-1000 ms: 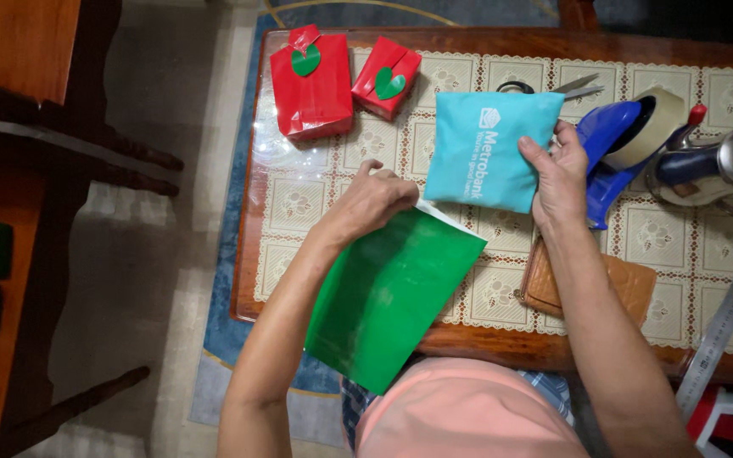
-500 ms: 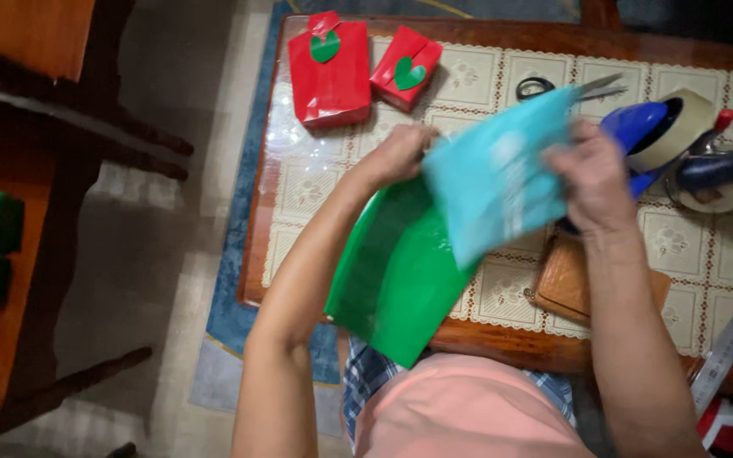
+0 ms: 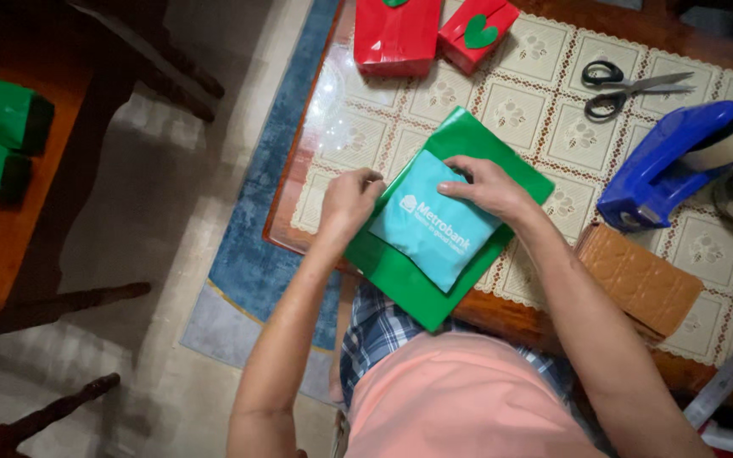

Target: The person folds a green sheet of wrapping paper and secures it with clear tape. They place a small light-blue pouch inside the paper, then fold and tape the edges to form a wrapped package.

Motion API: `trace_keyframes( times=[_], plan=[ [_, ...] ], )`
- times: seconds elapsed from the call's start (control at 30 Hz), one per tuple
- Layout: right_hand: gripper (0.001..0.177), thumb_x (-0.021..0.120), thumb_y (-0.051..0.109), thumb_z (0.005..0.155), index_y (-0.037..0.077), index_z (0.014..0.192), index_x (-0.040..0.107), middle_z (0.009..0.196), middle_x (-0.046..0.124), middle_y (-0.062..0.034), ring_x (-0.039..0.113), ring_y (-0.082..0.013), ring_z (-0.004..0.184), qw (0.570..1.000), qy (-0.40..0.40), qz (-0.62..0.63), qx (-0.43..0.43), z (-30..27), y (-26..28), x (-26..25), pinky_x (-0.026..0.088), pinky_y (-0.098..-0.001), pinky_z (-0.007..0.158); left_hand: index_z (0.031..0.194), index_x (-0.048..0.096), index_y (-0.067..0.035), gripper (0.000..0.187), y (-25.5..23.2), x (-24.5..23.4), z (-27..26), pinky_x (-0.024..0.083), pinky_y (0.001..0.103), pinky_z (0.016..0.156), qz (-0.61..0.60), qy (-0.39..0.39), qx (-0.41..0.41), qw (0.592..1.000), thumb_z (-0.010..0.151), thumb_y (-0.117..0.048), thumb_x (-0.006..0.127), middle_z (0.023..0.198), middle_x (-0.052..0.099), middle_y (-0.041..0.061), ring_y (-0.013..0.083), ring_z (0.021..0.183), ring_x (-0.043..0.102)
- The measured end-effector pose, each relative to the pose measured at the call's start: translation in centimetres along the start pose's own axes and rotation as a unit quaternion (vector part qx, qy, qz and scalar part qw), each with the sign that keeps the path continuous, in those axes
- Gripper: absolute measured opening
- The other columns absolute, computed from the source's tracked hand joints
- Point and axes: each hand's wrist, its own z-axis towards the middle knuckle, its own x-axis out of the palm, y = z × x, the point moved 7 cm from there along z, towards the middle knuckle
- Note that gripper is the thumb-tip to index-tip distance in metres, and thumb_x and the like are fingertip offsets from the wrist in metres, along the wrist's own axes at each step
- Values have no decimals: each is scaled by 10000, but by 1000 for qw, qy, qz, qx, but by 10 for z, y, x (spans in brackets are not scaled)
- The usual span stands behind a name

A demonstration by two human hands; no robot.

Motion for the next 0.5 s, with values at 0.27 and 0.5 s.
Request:
trace_keyframes(
  times=[0.27,0.5],
  plan=[
    [584,792,279,854,45,1359,615,1264,689,-114,637,-196,1154,995,60,-15,-84,19,22,-6,498,-364,998,882,775,-93,327,-6,16,-21,564,448,746,7,-11,-78,997,771,-400,791,836,763,120,310,817,743],
    [372,717,131,959,25,1309,647,1270,632,-168,649,-250,1063,930,-228,-125,-261,-61,63,-45,544,-352,939,1129,695,-90,430,-23,18,-69,537,463,843,55,-46,9,997,876,-433,755,1115,708,167,361,1014,696]
  ],
)
